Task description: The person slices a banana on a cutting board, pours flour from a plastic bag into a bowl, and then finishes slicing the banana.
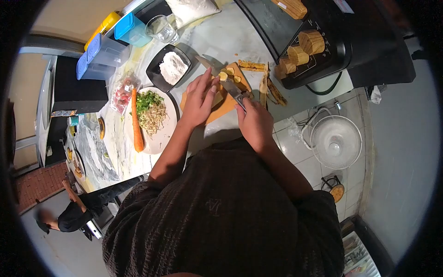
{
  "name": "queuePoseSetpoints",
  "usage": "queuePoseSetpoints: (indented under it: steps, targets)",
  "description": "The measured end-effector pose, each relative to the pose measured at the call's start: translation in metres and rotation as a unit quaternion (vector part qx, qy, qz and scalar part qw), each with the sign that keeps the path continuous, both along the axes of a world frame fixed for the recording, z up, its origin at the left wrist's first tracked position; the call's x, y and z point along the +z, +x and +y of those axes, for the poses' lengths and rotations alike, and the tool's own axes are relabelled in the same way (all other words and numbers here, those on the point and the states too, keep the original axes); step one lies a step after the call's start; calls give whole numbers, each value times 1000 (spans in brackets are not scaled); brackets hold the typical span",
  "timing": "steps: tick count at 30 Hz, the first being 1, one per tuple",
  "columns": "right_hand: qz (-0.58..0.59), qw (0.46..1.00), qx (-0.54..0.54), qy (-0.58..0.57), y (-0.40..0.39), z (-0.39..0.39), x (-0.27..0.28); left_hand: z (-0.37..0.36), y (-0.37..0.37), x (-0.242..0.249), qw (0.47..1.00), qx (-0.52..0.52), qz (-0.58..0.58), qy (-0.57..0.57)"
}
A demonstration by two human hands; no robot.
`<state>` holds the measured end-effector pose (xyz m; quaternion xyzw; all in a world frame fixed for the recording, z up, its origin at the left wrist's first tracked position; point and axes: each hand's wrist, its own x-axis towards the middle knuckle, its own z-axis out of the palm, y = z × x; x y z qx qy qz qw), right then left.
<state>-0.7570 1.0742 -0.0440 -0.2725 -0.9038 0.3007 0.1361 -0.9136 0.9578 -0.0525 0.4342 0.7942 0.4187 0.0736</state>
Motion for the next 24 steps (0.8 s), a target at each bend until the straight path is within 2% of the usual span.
queuePoseSetpoints:
  steps: [13,19,22,24]
  targets:
    - [-18,1000,10,16,-4,-1,-3,8,-7,-9,997,-26,-4,-67]
    - [-20,1000,2,8,-7,4,5,7,-17,-4,1000,-16,12,-19]
    - [-11,1000,3,-24,-6,4,4,1,-22,-5,998,37,19,48]
    - [0,999,7,-43,-6,4,3,-4,-22,-3,997,49,16,53]
